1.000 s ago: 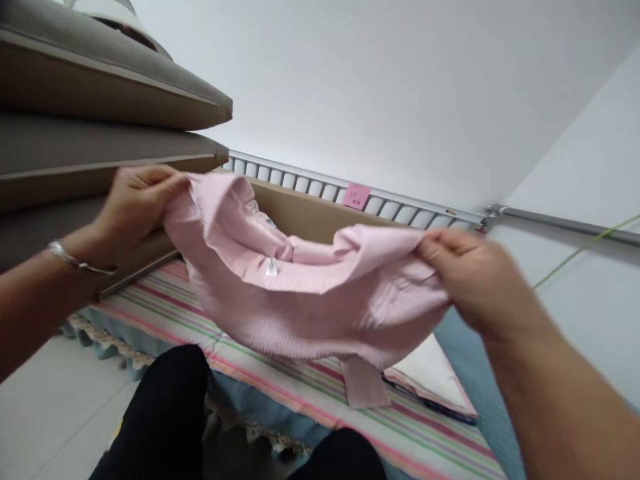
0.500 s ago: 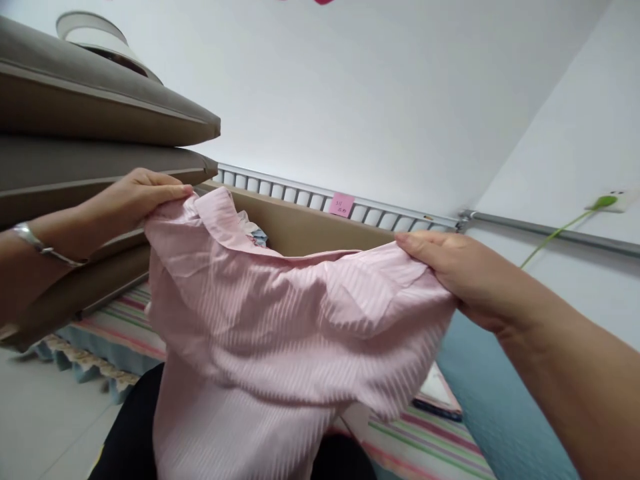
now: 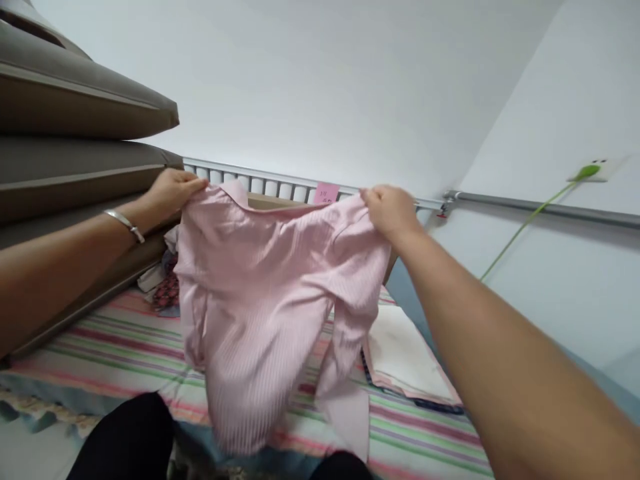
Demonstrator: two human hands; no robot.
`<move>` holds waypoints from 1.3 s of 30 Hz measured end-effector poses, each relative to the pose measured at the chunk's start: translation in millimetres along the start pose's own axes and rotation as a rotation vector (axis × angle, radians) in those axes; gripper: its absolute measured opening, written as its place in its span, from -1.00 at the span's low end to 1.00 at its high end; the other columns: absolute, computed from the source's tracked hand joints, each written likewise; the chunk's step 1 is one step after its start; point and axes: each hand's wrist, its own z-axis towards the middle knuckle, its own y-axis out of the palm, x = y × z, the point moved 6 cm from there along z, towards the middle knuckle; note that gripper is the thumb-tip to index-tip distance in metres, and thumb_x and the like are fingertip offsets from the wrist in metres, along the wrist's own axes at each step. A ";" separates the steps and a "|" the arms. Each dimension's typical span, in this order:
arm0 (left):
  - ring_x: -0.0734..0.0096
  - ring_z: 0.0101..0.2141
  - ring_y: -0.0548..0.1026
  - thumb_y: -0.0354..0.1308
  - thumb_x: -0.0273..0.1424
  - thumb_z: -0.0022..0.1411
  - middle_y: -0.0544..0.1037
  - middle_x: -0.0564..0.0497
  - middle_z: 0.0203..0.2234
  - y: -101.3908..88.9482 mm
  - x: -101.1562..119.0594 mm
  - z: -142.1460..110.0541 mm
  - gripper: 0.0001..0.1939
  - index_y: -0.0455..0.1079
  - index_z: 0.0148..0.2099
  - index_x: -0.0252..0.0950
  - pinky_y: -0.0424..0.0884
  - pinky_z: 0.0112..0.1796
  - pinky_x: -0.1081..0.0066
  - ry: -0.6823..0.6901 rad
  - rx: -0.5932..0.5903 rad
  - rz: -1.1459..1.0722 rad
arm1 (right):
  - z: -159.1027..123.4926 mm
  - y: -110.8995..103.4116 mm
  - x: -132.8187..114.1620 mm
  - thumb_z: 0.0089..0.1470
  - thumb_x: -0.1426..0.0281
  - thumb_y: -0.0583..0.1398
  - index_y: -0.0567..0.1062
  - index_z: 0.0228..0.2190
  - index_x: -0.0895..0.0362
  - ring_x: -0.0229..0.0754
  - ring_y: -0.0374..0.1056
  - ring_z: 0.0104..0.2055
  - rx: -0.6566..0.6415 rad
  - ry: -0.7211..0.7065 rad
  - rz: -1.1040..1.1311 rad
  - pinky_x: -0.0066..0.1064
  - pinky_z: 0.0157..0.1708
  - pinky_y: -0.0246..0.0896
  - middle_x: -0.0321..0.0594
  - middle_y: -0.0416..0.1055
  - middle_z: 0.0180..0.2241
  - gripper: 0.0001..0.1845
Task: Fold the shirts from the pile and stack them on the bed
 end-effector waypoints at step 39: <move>0.19 -0.20 0.48 -0.03 -0.54 0.02 0.56 -0.15 -0.30 76.0 -274.2 -265.6 -0.76 0.41 -0.27 -0.32 0.33 -0.18 0.37 -0.503 -0.343 0.456 | -379.6 195.8 185.3 -0.31 -0.04 0.10 0.38 -0.57 0.03 0.14 0.41 -0.27 -0.550 0.877 0.153 -0.14 -0.22 0.25 -0.12 0.48 -0.51 -0.60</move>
